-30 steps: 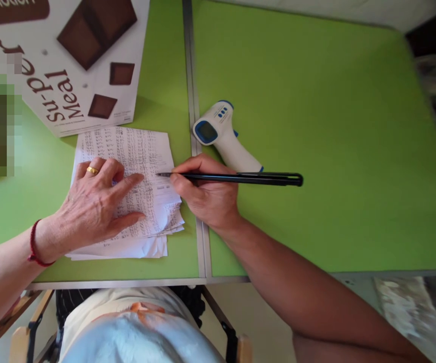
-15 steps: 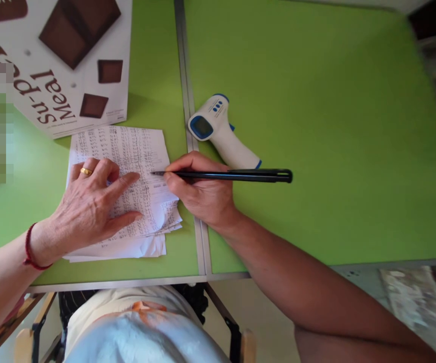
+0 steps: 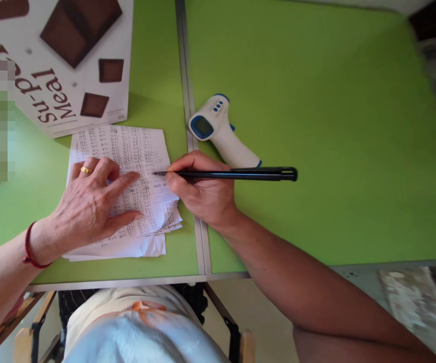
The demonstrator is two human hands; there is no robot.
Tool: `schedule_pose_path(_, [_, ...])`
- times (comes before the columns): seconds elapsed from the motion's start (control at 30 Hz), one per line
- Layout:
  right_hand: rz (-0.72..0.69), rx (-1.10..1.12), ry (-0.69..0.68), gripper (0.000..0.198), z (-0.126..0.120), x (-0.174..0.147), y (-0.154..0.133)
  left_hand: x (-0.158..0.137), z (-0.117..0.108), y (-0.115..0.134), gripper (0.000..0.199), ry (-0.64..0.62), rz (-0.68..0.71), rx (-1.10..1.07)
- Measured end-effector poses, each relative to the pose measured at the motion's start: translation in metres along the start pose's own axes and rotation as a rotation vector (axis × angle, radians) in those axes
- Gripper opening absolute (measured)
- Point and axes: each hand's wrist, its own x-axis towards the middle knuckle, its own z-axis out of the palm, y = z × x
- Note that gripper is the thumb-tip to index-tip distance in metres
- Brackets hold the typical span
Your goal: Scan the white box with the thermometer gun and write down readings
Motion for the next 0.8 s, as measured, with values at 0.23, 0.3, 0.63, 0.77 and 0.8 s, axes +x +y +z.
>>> schedule_pose_path(0.23, [-0.002,0.002,0.001,0.007,-0.0002,-0.0005,-0.0001,-0.0002,-0.0007,0.0008,0.053,-0.054,-0.042,0.022])
schedule_pose_path(0.3, [0.001,-0.014,-0.008,0.007,-0.0003,-0.0003,-0.0003,0.0000,-0.0014,0.0011,0.052,-0.076,-0.063,0.037])
schedule_pose_path(0.63, [-0.009,-0.016,0.012,0.011,-0.0001,0.0006,-0.0012,-0.0005,0.0001,-0.0004,0.054,-0.032,-0.025,0.025])
schedule_pose_path(0.77, [-0.027,-0.005,0.048,0.010,0.0006,-0.0001,-0.0010,-0.0001,-0.0001,-0.0001,0.055,-0.040,-0.033,0.020])
schedule_pose_path(0.8, [-0.023,-0.011,0.068,0.009,0.0009,-0.0004,-0.0008,-0.0001,-0.0004,0.0001,0.055,-0.044,-0.035,0.019])
